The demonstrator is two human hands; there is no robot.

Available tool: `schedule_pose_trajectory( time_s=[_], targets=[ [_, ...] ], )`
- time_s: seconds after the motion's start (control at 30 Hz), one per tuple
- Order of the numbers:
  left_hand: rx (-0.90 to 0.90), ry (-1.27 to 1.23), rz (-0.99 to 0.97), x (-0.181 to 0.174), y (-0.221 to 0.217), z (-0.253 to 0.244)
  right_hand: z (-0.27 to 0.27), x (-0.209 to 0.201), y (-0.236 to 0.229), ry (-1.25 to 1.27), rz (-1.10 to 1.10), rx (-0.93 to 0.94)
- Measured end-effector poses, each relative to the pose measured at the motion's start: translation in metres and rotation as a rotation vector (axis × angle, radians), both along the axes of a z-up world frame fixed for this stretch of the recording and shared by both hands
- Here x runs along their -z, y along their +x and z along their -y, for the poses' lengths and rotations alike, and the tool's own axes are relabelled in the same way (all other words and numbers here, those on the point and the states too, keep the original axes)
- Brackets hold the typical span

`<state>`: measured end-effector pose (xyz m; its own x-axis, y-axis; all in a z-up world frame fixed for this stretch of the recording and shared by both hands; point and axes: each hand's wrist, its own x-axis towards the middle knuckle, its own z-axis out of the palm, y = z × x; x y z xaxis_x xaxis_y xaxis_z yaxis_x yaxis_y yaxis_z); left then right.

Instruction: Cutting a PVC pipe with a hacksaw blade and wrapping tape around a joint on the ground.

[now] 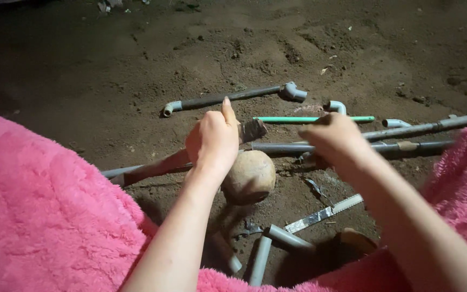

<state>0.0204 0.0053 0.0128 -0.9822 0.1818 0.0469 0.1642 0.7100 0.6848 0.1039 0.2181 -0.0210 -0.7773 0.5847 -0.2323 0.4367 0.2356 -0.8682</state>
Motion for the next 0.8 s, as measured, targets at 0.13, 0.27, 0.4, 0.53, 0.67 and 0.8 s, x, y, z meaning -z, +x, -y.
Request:
schedule_pose_trajectory(
  time_s=[0.13,0.27,0.4,0.53,0.67,0.8],
  targets=[
    [0.037,0.035,0.033,-0.017,0.016,-0.002,0.024,-0.003,0.006,0.293,0.151,-0.163],
    [0.003,-0.091,0.012,-0.008,0.008,-0.008,0.085,-0.059,0.023,-0.275,0.04,-0.315],
    [-0.036,-0.123,-0.002,0.0,-0.007,-0.005,0.094,-0.024,0.016,-0.502,-0.169,-0.216],
    [-0.048,-0.05,0.024,-0.014,0.008,-0.002,0.095,-0.017,0.017,-0.581,-0.237,-0.118],
    [-0.06,0.063,0.0,-0.005,0.0,-0.003,0.082,0.003,0.012,-0.762,-0.253,-0.077],
    [-0.074,0.087,-0.005,-0.004,-0.002,-0.003,0.085,-0.008,0.02,-0.857,-0.269,-0.048]
  ],
)
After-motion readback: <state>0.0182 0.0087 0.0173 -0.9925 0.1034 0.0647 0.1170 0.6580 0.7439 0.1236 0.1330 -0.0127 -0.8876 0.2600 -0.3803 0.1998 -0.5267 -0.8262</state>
